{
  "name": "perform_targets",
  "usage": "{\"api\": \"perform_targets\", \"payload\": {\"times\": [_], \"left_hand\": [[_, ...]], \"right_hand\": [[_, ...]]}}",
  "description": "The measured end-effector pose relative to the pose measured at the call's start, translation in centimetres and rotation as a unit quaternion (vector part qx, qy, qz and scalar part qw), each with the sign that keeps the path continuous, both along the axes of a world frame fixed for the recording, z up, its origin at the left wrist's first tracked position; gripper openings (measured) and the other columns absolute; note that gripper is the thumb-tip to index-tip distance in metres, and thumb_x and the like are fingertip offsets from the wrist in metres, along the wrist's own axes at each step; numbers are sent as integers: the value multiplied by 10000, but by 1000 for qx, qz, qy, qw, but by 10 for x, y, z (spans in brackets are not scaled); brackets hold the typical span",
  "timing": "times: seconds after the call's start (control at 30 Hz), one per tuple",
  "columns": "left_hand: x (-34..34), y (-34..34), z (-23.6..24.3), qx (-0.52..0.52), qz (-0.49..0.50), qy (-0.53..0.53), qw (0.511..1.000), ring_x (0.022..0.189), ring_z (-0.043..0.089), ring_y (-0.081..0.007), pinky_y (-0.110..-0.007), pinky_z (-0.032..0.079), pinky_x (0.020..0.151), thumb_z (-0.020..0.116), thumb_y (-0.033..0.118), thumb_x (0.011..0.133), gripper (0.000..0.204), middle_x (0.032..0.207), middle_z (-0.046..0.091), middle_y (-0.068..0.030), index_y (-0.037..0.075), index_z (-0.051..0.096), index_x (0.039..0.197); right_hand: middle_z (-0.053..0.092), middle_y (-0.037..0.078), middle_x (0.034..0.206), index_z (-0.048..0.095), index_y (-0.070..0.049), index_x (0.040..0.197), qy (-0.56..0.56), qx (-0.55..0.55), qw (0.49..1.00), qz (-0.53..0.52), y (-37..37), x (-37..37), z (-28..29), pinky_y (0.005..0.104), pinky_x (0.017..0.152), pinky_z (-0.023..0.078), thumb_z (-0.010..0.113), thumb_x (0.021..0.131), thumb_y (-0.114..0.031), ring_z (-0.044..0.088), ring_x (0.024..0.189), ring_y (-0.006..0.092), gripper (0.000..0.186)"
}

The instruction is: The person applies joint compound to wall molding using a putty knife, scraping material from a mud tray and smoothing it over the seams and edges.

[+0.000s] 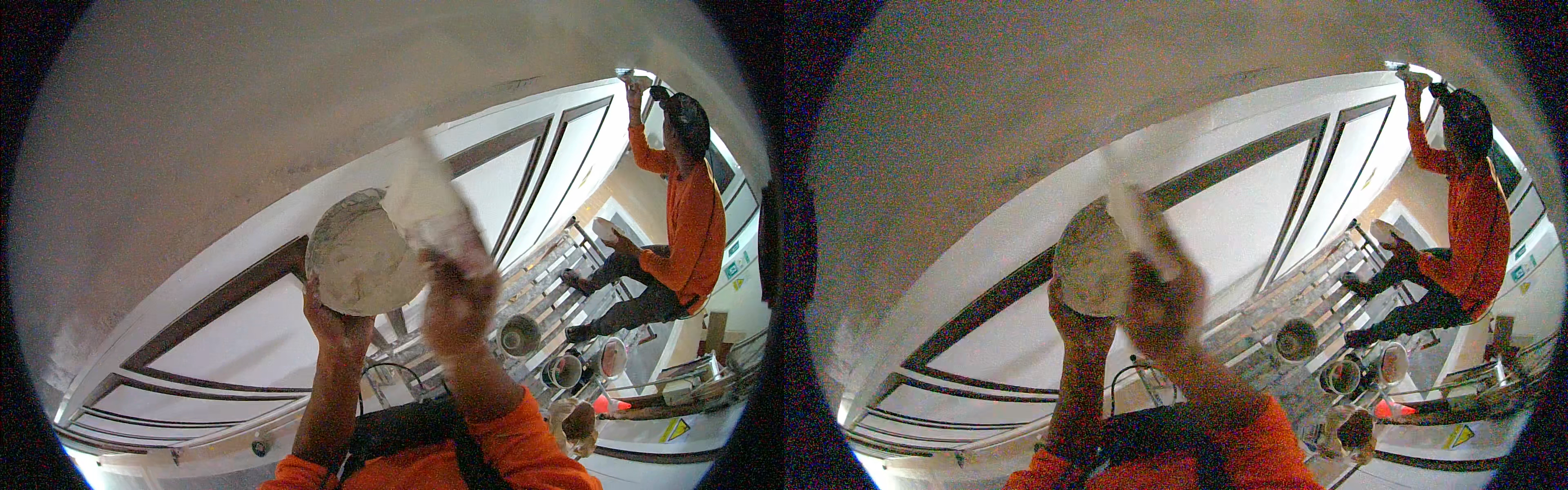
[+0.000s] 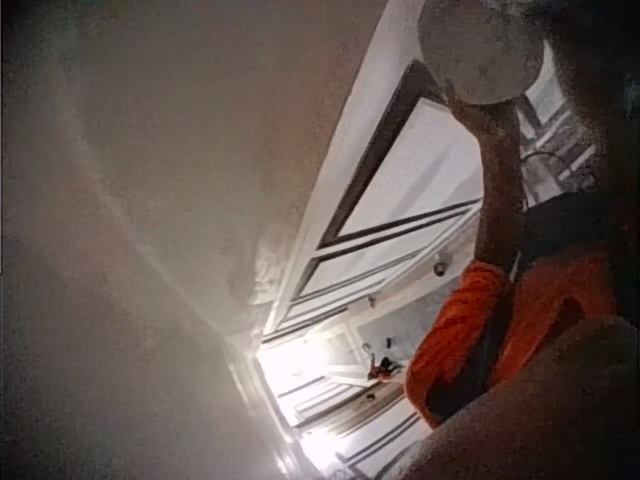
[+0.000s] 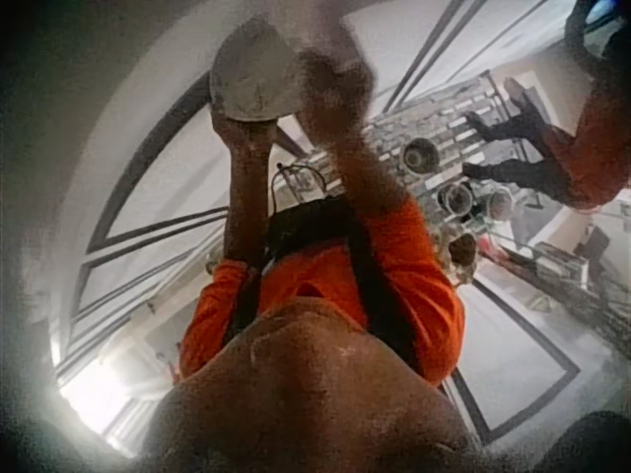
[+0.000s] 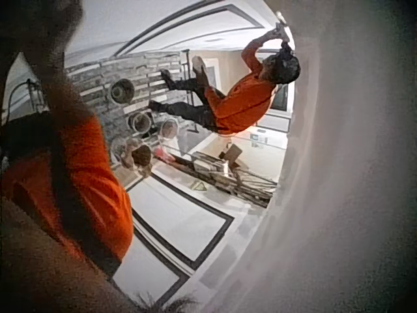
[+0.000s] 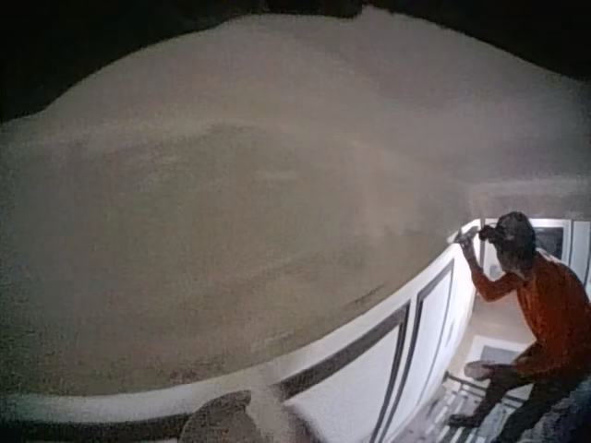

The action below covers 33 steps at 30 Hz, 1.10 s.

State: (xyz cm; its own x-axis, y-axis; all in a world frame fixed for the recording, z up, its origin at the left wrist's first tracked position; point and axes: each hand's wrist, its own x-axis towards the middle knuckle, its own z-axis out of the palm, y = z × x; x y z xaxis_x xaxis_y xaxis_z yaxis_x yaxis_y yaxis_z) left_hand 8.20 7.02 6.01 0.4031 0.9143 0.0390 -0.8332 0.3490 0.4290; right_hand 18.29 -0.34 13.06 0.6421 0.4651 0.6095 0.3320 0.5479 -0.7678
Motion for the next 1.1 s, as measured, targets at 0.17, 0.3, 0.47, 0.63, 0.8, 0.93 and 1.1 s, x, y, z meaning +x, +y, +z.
{"api": "perform_targets", "payload": {"times": [0.17,0.3,0.47,0.63,0.8,0.93,1.1], "left_hand": [[-26,-8,16,-20,-18,37,999,1193,418,-367,-540,362,984,570,378,787,635,1289,432,-170,81,375,1314],[-30,-25,34,-11,-9,101,995,1167,438,-358,-534,383,966,593,333,760,661,1257,447,-173,57,357,1313],[-39,-43,25,-51,-29,88,994,1148,454,-345,-518,400,952,598,291,745,664,1236,458,-160,42,353,1309],[-47,-49,3,-92,-37,102,990,1121,481,-322,-495,415,938,603,239,723,650,1223,475,-151,29,372,1293],[-38,-43,-10,-92,-34,158,983,1110,487,-328,-497,423,936,576,306,737,593,1202,506,-121,74,431,1263],[-27,-45,-23,-73,-29,180,981,1067,513,-307,-482,456,888,600,226,729,541,1135,525,-121,56,442,1219],[2,-48,-8,-47,-63,179,981,929,585,-248,-421,528,760,617,165,733,485,1056,545,-118,27,446,1166]], "right_hand": [[537,150,1200,480,16,1232,-36,-19,998,40,-29,33,-9,356,910,456,492,796,-24,541,1079,244,438],[536,197,1226,535,-14,1213,-385,-79,920,7,-37,37,-27,454,958,402,544,839,-108,526,1133,359,386],[577,108,1200,651,-146,951,-574,-61,817,1,-48,49,-75,451,958,400,757,706,-179,545,1127,320,269],[596,79,1173,644,-184,1014,-615,-143,775,-20,-63,94,-101,428,931,418,732,711,-135,550,1123,296,319],[574,49,1196,551,-263,1224,-532,-338,775,-43,-65,131,-40,362,872,485,507,749,-68,579,1044,235,515],[648,37,1035,612,-207,1108,-619,-318,718,8,-45,99,8,373,757,527,502,694,11,639,897,235,480],[658,133,860,654,-55,973,-729,-567,366,115,-6,69,16,403,730,517,627,669,-143,646,839,271,318]]}}
